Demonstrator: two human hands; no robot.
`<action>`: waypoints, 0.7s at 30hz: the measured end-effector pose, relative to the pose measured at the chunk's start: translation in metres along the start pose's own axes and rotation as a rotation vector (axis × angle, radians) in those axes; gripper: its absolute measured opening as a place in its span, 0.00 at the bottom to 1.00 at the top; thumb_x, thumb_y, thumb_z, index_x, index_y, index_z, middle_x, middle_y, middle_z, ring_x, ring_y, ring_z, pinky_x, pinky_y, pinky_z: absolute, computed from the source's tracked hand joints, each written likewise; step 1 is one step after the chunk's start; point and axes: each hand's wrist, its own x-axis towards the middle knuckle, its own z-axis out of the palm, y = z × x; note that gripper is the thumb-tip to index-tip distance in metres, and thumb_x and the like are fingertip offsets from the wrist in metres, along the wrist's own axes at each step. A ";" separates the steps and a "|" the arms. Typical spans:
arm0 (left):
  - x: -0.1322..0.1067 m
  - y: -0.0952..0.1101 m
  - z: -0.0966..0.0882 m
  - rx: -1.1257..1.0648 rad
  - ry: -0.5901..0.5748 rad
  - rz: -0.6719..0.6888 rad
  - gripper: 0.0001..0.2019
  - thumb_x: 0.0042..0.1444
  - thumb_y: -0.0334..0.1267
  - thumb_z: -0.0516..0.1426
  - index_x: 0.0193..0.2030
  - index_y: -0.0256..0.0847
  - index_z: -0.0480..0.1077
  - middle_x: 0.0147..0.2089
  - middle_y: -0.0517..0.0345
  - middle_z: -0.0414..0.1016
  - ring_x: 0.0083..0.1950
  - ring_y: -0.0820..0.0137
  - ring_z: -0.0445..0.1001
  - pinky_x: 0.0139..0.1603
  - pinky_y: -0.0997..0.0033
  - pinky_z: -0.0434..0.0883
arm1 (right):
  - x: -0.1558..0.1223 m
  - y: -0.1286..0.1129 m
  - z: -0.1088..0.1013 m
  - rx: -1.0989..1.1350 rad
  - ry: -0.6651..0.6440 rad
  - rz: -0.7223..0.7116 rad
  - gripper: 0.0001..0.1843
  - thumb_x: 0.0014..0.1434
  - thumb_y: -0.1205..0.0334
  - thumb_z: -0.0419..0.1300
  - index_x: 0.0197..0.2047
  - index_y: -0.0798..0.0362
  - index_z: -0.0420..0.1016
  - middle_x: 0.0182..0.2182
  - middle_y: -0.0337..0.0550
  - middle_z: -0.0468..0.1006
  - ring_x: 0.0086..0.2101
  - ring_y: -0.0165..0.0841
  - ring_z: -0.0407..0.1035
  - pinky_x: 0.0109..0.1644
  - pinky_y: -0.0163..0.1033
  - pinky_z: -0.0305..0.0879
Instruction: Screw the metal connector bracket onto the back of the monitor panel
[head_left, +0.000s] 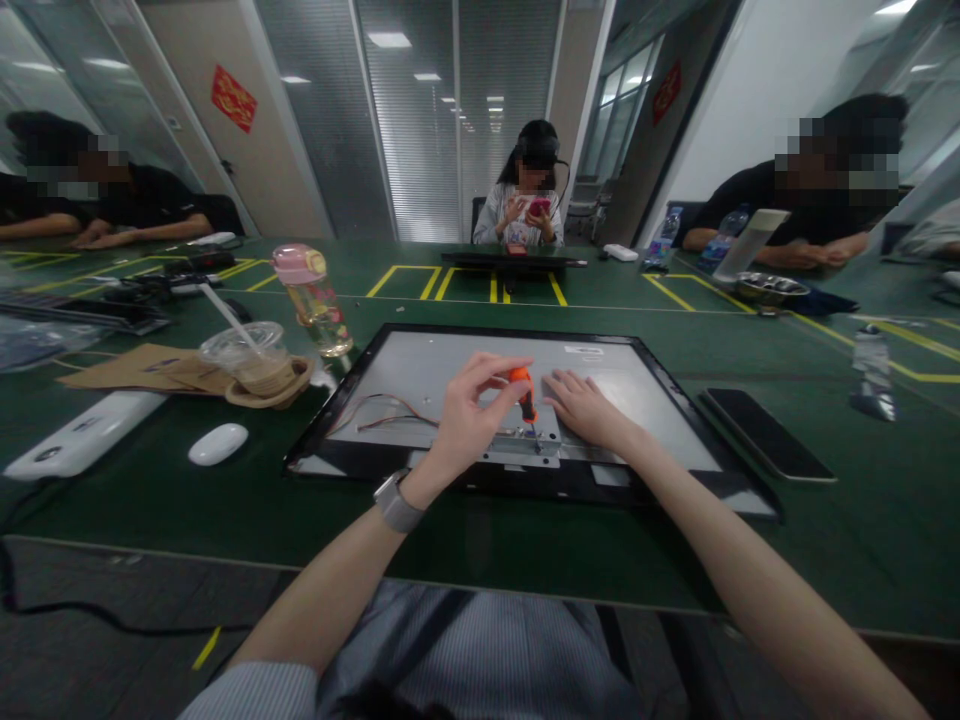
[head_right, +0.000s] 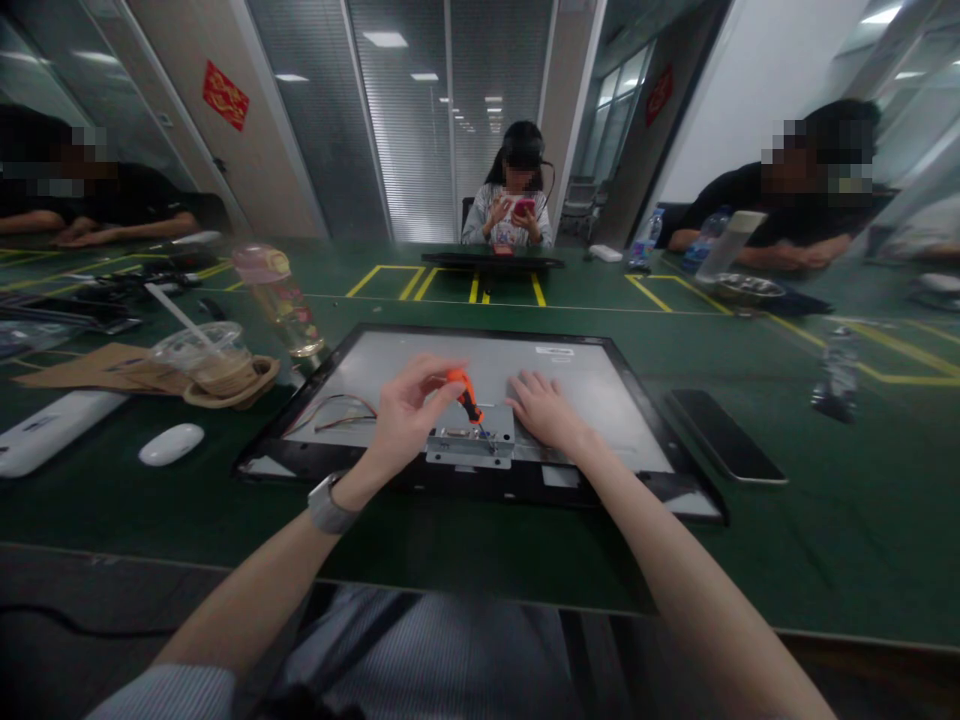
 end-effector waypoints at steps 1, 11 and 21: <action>0.000 0.000 0.000 0.007 0.017 -0.004 0.10 0.60 0.34 0.62 0.49 0.43 0.78 0.42 0.55 0.74 0.41 0.72 0.76 0.42 0.72 0.77 | 0.000 0.000 0.000 -0.004 -0.004 0.001 0.29 0.72 0.53 0.41 0.70 0.56 0.59 0.69 0.60 0.60 0.67 0.54 0.55 0.65 0.61 0.57; -0.001 0.003 0.002 -0.002 -0.006 0.004 0.10 0.64 0.34 0.57 0.50 0.41 0.76 0.46 0.52 0.75 0.45 0.71 0.76 0.47 0.69 0.78 | -0.002 -0.003 -0.002 0.017 0.012 0.007 0.28 0.72 0.54 0.42 0.70 0.56 0.60 0.69 0.60 0.60 0.67 0.53 0.55 0.66 0.62 0.56; 0.000 0.000 -0.001 0.074 -0.032 0.054 0.13 0.68 0.33 0.52 0.54 0.44 0.74 0.51 0.51 0.75 0.52 0.69 0.75 0.53 0.66 0.76 | -0.003 -0.005 -0.008 0.005 -0.023 0.007 0.30 0.72 0.53 0.40 0.70 0.59 0.58 0.70 0.60 0.59 0.67 0.54 0.54 0.66 0.62 0.55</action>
